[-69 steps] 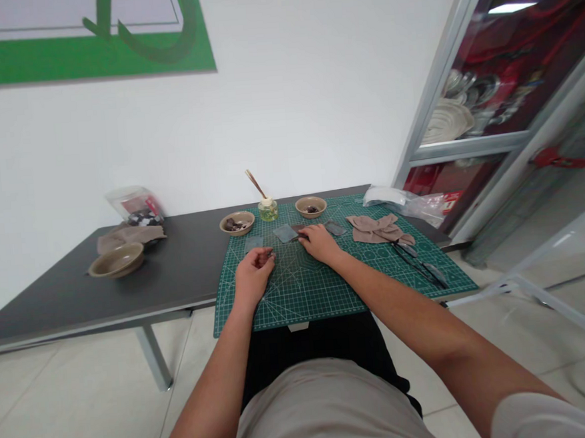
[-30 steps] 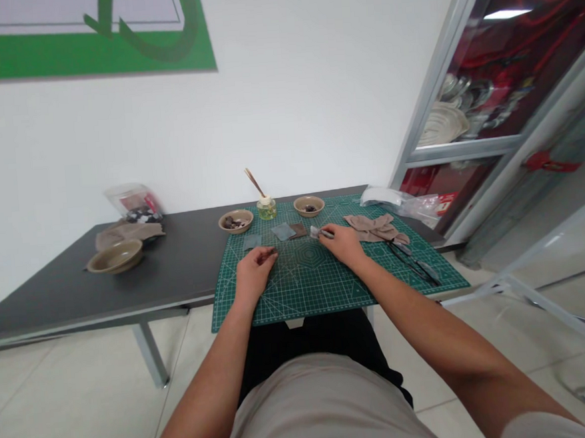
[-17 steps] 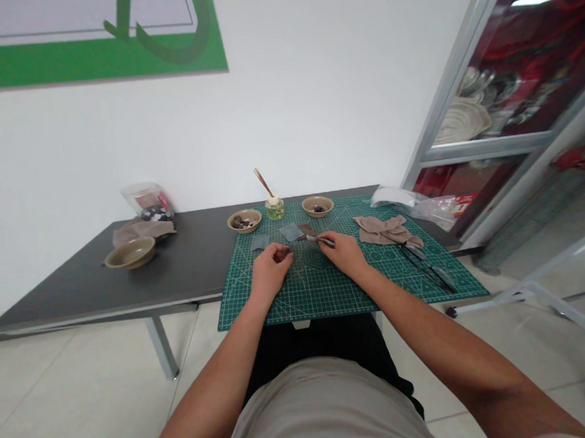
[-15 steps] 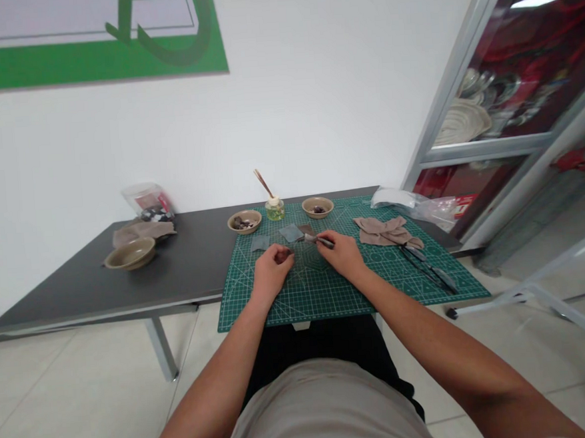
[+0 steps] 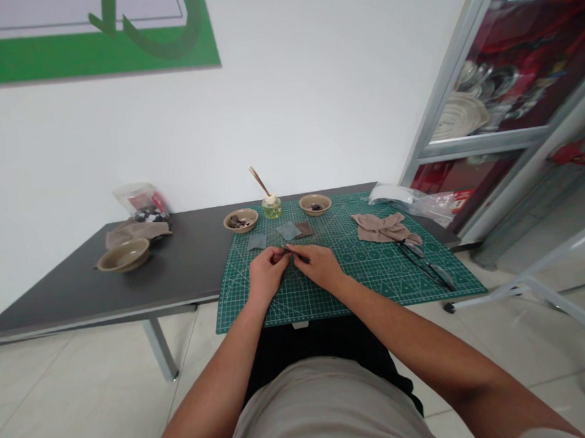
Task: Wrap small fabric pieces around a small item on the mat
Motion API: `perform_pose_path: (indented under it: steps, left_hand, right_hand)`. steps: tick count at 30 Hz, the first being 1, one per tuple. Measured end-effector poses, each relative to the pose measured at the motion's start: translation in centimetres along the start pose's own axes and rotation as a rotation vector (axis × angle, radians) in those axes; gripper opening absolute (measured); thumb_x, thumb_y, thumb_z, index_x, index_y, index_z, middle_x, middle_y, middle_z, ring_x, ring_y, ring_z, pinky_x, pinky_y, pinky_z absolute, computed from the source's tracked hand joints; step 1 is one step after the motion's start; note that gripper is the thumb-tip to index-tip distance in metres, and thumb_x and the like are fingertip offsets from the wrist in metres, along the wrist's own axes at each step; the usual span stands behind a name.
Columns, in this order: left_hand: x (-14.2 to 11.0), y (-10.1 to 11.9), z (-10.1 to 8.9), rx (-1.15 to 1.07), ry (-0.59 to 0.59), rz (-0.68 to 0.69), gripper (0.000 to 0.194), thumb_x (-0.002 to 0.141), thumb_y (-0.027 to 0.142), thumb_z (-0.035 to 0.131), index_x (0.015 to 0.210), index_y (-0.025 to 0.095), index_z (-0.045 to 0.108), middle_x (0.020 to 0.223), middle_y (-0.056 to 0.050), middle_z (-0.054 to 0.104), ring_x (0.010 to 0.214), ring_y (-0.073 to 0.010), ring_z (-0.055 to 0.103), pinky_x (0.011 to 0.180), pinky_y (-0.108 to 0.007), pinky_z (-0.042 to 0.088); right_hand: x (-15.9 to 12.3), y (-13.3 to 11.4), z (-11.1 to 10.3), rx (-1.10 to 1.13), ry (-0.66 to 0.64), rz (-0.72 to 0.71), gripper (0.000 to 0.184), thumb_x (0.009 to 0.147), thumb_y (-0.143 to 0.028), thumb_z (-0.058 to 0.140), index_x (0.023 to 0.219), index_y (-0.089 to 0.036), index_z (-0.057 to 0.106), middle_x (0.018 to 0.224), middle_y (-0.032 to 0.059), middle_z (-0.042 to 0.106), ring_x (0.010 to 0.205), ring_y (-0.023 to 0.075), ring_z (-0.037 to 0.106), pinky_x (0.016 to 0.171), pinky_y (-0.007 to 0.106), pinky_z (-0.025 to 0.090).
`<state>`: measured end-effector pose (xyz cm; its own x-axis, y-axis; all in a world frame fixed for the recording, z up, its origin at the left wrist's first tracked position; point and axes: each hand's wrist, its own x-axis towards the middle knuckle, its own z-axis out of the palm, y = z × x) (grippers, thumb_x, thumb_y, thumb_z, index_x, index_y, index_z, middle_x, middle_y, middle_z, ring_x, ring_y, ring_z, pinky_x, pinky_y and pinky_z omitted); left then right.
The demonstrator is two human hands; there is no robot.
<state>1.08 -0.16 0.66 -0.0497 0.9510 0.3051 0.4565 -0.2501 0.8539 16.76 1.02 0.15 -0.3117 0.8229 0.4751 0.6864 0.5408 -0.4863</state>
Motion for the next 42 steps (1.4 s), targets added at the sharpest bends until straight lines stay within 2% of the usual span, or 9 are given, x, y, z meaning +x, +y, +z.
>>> perform_pose_path:
  steps: [5, 11, 16, 22, 27, 33, 38, 42]
  left_hand:
    - [0.0, 0.1, 0.0, 0.047, 0.013, 0.024, 0.014, 0.077, 0.031, 0.062, 0.072, 0.019, 0.066, 0.065, 0.003, 0.062, 0.06, -0.0122, 0.053, 0.061, -0.024, 0.04]
    - [-0.6, 0.2, 0.0, 0.069, 0.089, 0.021, 0.017, 0.076, 0.027, 0.061, 0.061, 0.019, 0.06, 0.056, 0.005, 0.053, 0.056, -0.0109, 0.047, 0.059, -0.023, 0.038]
    - [-0.8, 0.0, 0.1, -0.054, 0.11, -0.013, 0.015, 0.077, 0.032, 0.063, 0.079, 0.018, 0.067, 0.068, 0.003, 0.064, 0.063, -0.0123, 0.054, 0.063, -0.024, 0.042]
    - [-0.6, -0.3, 0.1, 0.042, 0.107, 0.016, 0.016, 0.075, 0.027, 0.062, 0.062, 0.019, 0.058, 0.055, 0.006, 0.05, 0.055, -0.0103, 0.045, 0.058, -0.023, 0.037]
    - [-0.8, -0.1, 0.0, -0.008, 0.083, 0.02, 0.015, 0.078, 0.033, 0.062, 0.079, 0.019, 0.067, 0.068, 0.003, 0.063, 0.062, -0.0122, 0.052, 0.062, -0.024, 0.04]
    - [-0.7, -0.2, 0.1, 0.059, 0.114, 0.031, 0.015, 0.076, 0.029, 0.061, 0.065, 0.019, 0.059, 0.056, 0.006, 0.049, 0.056, -0.0105, 0.045, 0.057, -0.023, 0.036]
    - [-0.9, -0.4, 0.2, -0.039, 0.122, 0.037, 0.014, 0.078, 0.033, 0.062, 0.079, 0.019, 0.066, 0.068, 0.003, 0.062, 0.063, -0.0119, 0.053, 0.064, -0.024, 0.042]
    - [-0.9, -0.5, 0.3, -0.015, 0.124, 0.035, 0.009, 0.075, 0.028, 0.064, 0.074, 0.019, 0.063, 0.063, 0.004, 0.058, 0.06, -0.0107, 0.051, 0.061, -0.022, 0.041]
  right_hand:
    - [0.0, -0.3, 0.6, -0.028, -0.006, 0.004, 0.038, 0.089, -0.015, 0.049, 0.122, -0.026, 0.064, 0.122, 0.0003, 0.068, 0.109, 0.017, 0.066, 0.098, 0.034, 0.05]
    - [-0.4, -0.4, 0.9, 0.005, -0.009, -0.135, 0.043, 0.092, -0.012, 0.045, 0.13, -0.026, 0.058, 0.134, 0.0005, 0.06, 0.122, 0.0146, 0.058, 0.105, 0.033, 0.046]
    - [-0.4, -0.3, 0.8, -0.005, 0.027, -0.051, 0.041, 0.092, -0.014, 0.046, 0.128, -0.029, 0.06, 0.13, -0.0014, 0.062, 0.118, 0.0145, 0.061, 0.103, 0.033, 0.048]
    - [-0.6, -0.6, 0.9, 0.0, 0.011, -0.146, 0.042, 0.092, -0.012, 0.045, 0.128, -0.028, 0.06, 0.134, -0.0009, 0.06, 0.12, 0.0134, 0.059, 0.103, 0.03, 0.048]
    - [-0.5, -0.6, 1.0, 0.002, 0.069, -0.035, 0.038, 0.091, -0.013, 0.046, 0.122, -0.026, 0.064, 0.126, -0.001, 0.066, 0.115, 0.0137, 0.062, 0.102, 0.03, 0.048]
    - [-0.7, -0.8, 1.1, -0.005, 0.029, -0.14, 0.041, 0.093, -0.014, 0.045, 0.128, -0.028, 0.06, 0.135, -0.001, 0.059, 0.122, 0.013, 0.057, 0.105, 0.03, 0.046]
    - [-0.6, -0.9, 1.0, 0.009, 0.086, -0.083, 0.037, 0.093, -0.014, 0.046, 0.123, -0.026, 0.064, 0.129, 0.0005, 0.064, 0.117, 0.0131, 0.061, 0.103, 0.029, 0.048]
    - [-0.7, -0.6, 1.5, -0.007, 0.112, -0.12, 0.035, 0.091, -0.014, 0.049, 0.121, -0.026, 0.065, 0.129, 0.0009, 0.064, 0.115, 0.0144, 0.063, 0.099, 0.03, 0.051]
